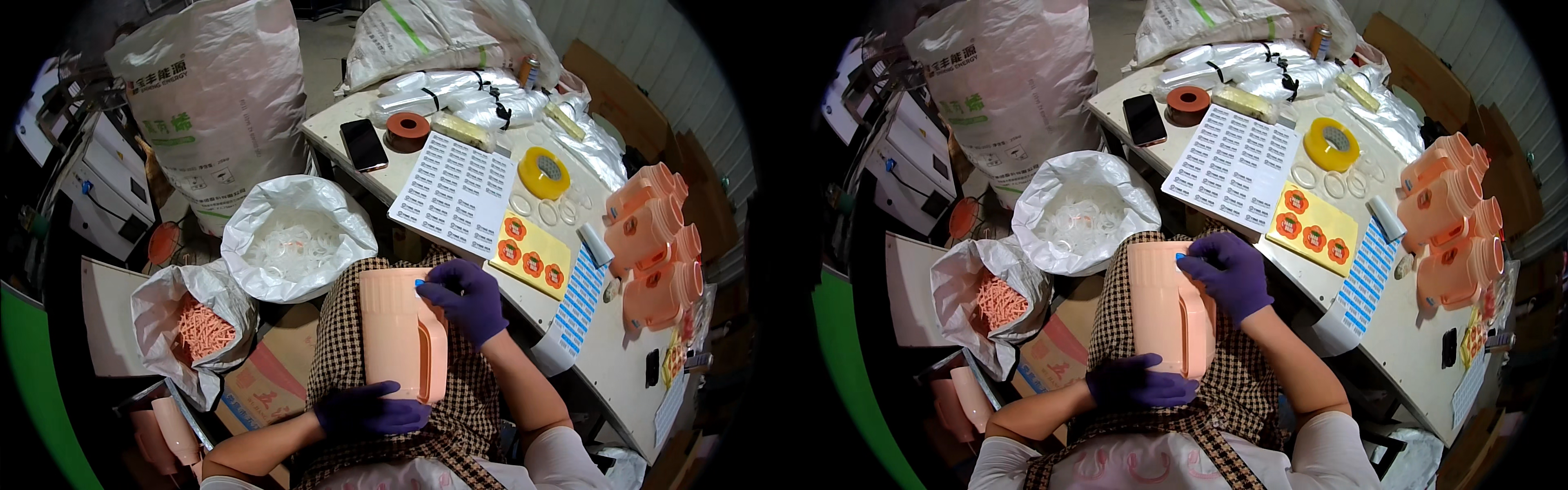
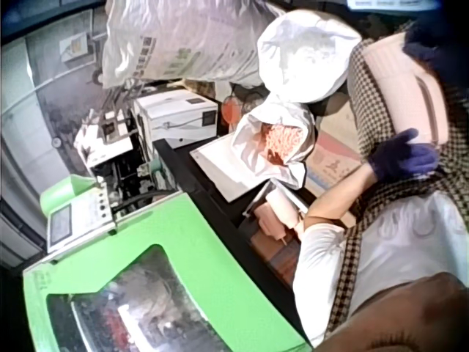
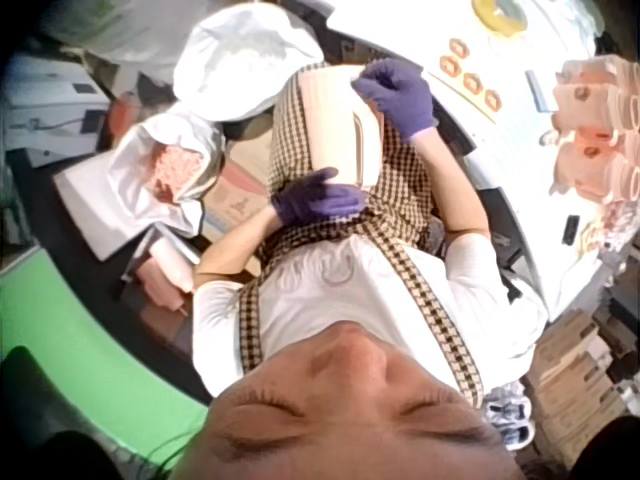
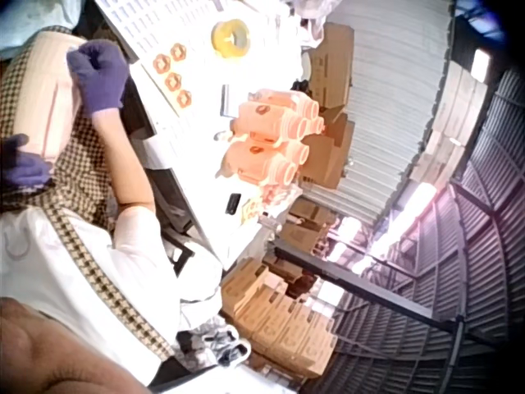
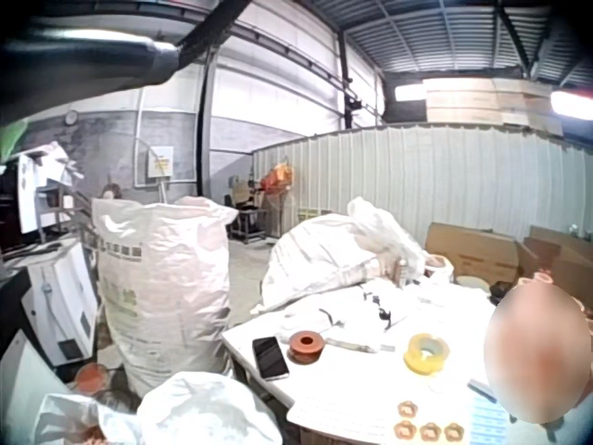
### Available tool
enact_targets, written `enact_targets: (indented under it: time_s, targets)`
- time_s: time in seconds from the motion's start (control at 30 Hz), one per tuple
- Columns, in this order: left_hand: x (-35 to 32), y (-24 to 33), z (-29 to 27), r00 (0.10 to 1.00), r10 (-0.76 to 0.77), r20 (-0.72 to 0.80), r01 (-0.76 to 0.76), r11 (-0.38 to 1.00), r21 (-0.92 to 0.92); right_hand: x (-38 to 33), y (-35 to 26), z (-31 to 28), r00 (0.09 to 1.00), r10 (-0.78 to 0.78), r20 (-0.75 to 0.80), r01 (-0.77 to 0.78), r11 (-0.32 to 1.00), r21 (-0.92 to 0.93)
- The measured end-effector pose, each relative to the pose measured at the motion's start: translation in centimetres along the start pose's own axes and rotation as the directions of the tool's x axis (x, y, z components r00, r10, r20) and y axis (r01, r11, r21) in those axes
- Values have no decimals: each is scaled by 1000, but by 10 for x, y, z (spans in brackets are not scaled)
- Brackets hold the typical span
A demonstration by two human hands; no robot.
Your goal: The person peels stickers from a sheet and applies them to the side of plastic containers, then places the containers into a cardboard box.
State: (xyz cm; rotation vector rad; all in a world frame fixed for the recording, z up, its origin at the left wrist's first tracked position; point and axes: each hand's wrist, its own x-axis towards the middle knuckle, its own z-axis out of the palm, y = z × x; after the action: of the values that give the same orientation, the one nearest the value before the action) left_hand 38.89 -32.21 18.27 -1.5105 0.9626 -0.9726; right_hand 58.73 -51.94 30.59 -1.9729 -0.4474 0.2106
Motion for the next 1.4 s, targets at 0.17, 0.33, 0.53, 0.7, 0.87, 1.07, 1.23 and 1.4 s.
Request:
enact_targets:
  time_s: [0.17, 0.33, 0.53, 0.7, 0.87, 1.07, 1.23, 1.4]
  targets:
    - [1, -22, 6, 985, -168, 34, 159, 822, -547, 29, 21, -8, 961, -197, 195, 166, 973, 163]
    - [-18, -62, 4, 894, -355, 274, 276, -47, -960, 55, 33, -9, 957, 246, 157, -279, 928, 249]
    - [-26, -163, 7, 415, -868, 274, 342, -130, -931, -24, 34, 11, 984, -78, 163, 27, 956, 292]
    - [3, -227, 73, 234, -286, 929, 332, -875, -353, -82, 44, -110, 874, 138, -467, -195, 978, -76]
    - [30, -87, 153, 623, -56, 780, 84, -987, -138, -98, 198, -309, 496, -155, -855, -494, 759, -424]
    - [18, -88, 170, 490, -88, 867, 315, -910, -271, -82, 216, -338, 633, 408, -657, -771, 256, -584]
    - [76, -186, 140, 741, -452, 496, 489, -142, -861, -92, 166, -311, 745, 129, -654, -649, 366, -667]
    - [195, -161, 139, 926, 91, 366, 377, -237, -895, -54, 113, -225, 865, -316, -390, -63, 703, -708]
